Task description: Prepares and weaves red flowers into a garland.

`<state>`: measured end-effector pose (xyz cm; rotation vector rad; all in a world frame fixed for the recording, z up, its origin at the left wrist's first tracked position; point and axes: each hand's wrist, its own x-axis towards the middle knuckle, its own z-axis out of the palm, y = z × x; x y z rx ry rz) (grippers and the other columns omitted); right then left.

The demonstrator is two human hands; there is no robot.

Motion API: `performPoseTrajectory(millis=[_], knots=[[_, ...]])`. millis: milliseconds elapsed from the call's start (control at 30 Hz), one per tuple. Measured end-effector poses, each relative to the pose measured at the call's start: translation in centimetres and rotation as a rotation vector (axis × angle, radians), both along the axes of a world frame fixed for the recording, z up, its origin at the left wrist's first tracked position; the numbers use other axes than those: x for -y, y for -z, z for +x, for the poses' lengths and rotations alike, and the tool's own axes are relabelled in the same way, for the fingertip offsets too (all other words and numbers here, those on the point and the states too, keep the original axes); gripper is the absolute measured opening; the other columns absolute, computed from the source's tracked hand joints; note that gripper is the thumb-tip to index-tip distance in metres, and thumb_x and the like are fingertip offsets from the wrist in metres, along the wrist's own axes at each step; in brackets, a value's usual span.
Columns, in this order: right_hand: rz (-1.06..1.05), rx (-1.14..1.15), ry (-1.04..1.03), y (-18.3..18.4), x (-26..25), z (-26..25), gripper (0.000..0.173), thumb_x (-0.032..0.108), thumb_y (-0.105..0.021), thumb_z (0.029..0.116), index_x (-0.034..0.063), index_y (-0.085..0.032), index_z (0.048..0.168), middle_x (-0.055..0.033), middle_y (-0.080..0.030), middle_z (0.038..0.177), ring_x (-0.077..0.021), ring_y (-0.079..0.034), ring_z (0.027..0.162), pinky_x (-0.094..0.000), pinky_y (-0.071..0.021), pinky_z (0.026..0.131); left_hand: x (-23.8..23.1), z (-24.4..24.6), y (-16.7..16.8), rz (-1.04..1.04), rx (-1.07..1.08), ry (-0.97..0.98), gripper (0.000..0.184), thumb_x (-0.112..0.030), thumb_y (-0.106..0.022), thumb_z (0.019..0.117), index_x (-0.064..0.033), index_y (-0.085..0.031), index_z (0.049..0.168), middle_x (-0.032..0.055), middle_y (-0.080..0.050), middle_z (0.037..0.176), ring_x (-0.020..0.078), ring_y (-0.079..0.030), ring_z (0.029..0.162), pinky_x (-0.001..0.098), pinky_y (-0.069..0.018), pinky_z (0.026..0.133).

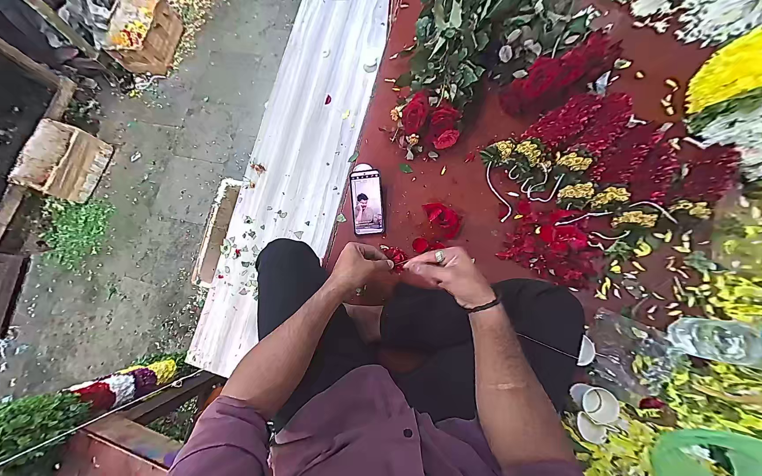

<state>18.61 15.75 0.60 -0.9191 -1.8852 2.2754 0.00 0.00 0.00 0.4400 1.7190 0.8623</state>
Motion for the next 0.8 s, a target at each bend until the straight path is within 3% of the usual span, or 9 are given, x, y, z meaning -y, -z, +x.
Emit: performPoseTrajectory(millis=[133,200,300,367,433,500,633,700,800], knots=[[-0.101,0.161,0.081,-0.1,-1.8,1.3,0.010,0.008,-0.069,0.0957,0.0057,-0.079,0.094,0.0025,-0.059,0.060,-0.0004,-0.038,0.045,-0.0166,-0.0309,0.042,-0.3,-0.5,-1.3,0.012,0.049,0.106,0.015,-0.021,-0.077,0.0921,-0.0071,-0.077,0.085,0.0024,-0.069,0.075,0.0094,-0.059,0.066,0.0323,-0.0487,0.063],[-0.059,0.262,0.011,-0.2,-2.4,1.4,0.016,0.013,-0.065,0.0999,0.0041,-0.078,0.099,-0.0002,-0.065,0.066,-0.0027,-0.046,0.048,-0.0187,-0.0366,0.044,-0.3,-0.7,-1.3,-0.006,0.021,0.127,0.015,-0.021,-0.080,0.0886,-0.0075,-0.077,0.084,0.0033,-0.071,0.076,0.0115,-0.063,0.068,0.0357,-0.0527,0.066],[0.303,0.470,-0.078,2.5,-3.9,0.1,0.017,0.019,-0.065,0.1014,0.0078,-0.077,0.109,-0.0075,-0.075,0.095,-0.0185,-0.068,0.077,-0.0416,-0.0570,0.071,0.0,-1.0,-0.9,-0.085,-0.073,0.140,0.015,-0.023,-0.082,0.0849,-0.0093,-0.077,0.082,0.0050,-0.071,0.075,0.0160,-0.064,0.067,0.0416,-0.0539,0.065],[0.562,0.567,-0.112,5.1,-4.2,-1.2,0.017,0.017,-0.068,0.0958,0.0106,-0.078,0.109,-0.0149,-0.075,0.106,-0.0346,-0.071,0.097,-0.0634,-0.0542,0.084,-0.2,-0.9,-0.9,-0.130,-0.121,0.161,0.017,-0.025,-0.082,0.0850,-0.0099,-0.076,0.081,0.0056,-0.070,0.073,0.0173,-0.064,0.065,0.0427,-0.0528,0.063],[0.773,0.677,-0.190,7.3,-3.9,-2.9,0.021,0.021,-0.072,0.0903,0.0147,-0.078,0.110,-0.0149,-0.073,0.107,-0.0389,-0.068,0.102,-0.0670,-0.0529,0.082,-0.5,-0.9,-0.7,-0.146,-0.161,0.188,0.017,-0.027,-0.082,0.0847,-0.0114,-0.077,0.082,0.0046,-0.071,0.074,0.0174,-0.065,0.067,0.0440,-0.0547,0.065],[0.905,0.780,-0.269,9.1,-3.5,-4.2,0.028,0.027,-0.079,0.0829,0.0194,-0.077,0.110,-0.0128,-0.068,0.115,-0.0382,-0.059,0.117,-0.0631,-0.0499,0.090,-0.5,-0.9,-0.3,-0.149,-0.189,0.216,0.018,-0.030,-0.081,0.0841,-0.0129,-0.077,0.082,0.0034,-0.072,0.076,0.0174,-0.068,0.070,0.0461,-0.0569,0.069],[0.821,0.629,-0.091,8.4,-3.7,-3.6,0.013,0.020,-0.078,0.0830,0.0096,-0.073,0.089,-0.0155,-0.069,0.101,-0.0377,-0.065,0.101,-0.0640,-0.0522,0.082,-0.3,-1.0,-0.2,-0.157,-0.206,0.216,0.018,-0.031,-0.082,0.0842,-0.0143,-0.078,0.083,0.0030,-0.072,0.075,0.0181,-0.068,0.070,0.0480,-0.0572,0.068],[0.692,0.578,0.057,7.2,-4.4,-3.1,0.014,0.017,-0.077,0.0853,0.0081,-0.073,0.096,-0.0134,-0.073,0.093,-0.0329,-0.070,0.088,-0.0614,-0.0551,0.079,-0.2,-1.1,-0.5,-0.156,-0.206,0.212,0.018,-0.031,-0.082,0.0848,-0.0139,-0.077,0.081,0.0037,-0.071,0.073,0.0182,-0.067,0.067,0.0467,-0.0555,0.065],[0.732,0.602,0.013,6.3,-4.4,-2.2,0.026,0.014,-0.072,0.0885,0.0124,-0.071,0.114,-0.0077,-0.076,0.100,-0.0298,-0.073,0.093,-0.0607,-0.0576,0.082,-0.4,-0.9,-0.7,-0.140,-0.202,0.228,0.019,-0.031,-0.082,0.0852,-0.0132,-0.076,0.080,0.0044,-0.069,0.071,0.0187,-0.065,0.064,0.0459,-0.0541,0.062]])
